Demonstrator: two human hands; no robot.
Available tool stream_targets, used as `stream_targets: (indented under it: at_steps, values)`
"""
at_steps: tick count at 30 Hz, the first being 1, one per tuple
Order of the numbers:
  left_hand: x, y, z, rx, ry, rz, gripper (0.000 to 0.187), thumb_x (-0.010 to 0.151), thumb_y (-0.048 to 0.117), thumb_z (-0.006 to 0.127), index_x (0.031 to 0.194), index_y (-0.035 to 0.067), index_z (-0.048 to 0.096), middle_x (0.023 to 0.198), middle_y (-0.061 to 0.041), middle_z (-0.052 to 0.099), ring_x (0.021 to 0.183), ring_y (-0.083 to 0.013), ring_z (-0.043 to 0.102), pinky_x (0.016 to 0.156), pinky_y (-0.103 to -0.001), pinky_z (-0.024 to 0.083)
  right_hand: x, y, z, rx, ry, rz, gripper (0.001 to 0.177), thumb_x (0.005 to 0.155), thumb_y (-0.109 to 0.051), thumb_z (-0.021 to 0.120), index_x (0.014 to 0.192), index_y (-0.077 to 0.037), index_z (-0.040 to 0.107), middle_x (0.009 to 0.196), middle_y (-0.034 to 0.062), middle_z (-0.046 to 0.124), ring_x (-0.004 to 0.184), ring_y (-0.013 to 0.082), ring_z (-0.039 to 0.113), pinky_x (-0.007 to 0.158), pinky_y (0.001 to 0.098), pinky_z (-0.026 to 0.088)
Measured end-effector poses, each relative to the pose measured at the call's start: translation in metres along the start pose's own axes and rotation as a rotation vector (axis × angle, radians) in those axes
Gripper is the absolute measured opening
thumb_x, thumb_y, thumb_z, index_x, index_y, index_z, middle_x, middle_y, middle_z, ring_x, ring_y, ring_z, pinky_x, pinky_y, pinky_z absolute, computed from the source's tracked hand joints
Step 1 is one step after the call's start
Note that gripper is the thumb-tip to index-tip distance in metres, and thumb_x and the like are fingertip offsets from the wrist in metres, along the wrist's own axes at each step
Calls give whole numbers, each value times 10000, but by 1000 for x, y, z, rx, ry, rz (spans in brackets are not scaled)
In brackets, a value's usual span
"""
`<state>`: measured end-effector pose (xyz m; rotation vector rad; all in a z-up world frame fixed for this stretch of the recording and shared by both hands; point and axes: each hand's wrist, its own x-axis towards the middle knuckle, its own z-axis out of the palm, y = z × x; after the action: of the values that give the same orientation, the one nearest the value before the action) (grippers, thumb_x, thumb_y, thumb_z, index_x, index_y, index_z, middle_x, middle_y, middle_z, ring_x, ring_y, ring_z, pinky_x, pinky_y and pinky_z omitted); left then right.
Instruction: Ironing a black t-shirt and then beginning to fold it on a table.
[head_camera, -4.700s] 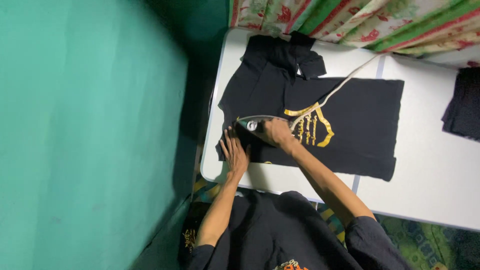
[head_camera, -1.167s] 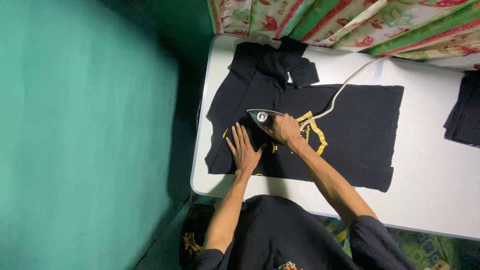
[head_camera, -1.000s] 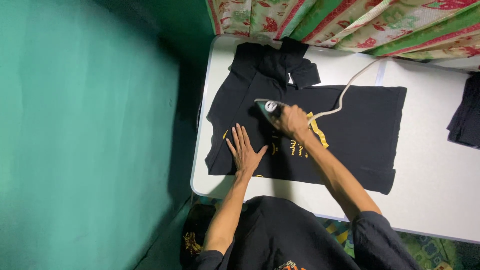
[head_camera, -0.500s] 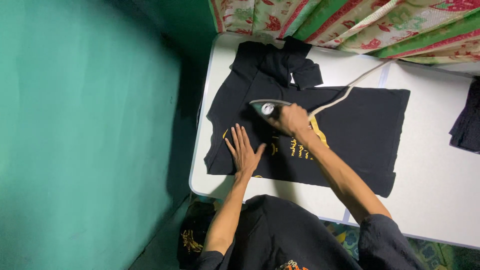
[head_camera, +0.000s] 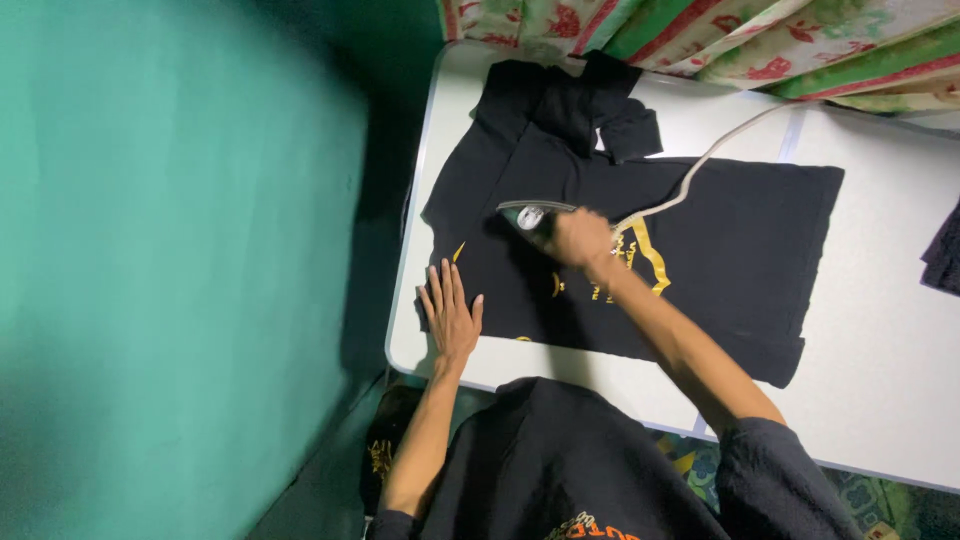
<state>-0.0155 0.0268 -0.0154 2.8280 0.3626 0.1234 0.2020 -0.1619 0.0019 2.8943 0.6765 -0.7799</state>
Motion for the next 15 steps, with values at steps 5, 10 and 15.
stream_targets:
  at_steps: [5,10,15]
  values:
    - [-2,-3,-9,12,6,-17,733,1013,455,486,1575,18,312,1686,-168,207,1561,-376,138,1221,-589,73,-23,15,-100,80,65,154,225,897,-125,589,914,-14,784,873,249,753,886,449,758,710,562,616]
    - [-4,-6,-8,-42,20,-24,697,1025,415,483,1566,9,317,1678,-186,218,1552,-392,161,1213,-611,87,-18,33,-70,135,243,182,283,928,-75,525,1034,127,692,938,309,627,944,542,688,787,629,587]
    - [-7,-17,-8,-98,72,-55,572,1053,233,433,1555,-19,328,1663,-224,232,1546,-379,201,1223,-580,96,-64,-16,-93,-77,56,30,263,932,-123,527,896,-7,760,872,202,737,882,407,764,746,498,617]
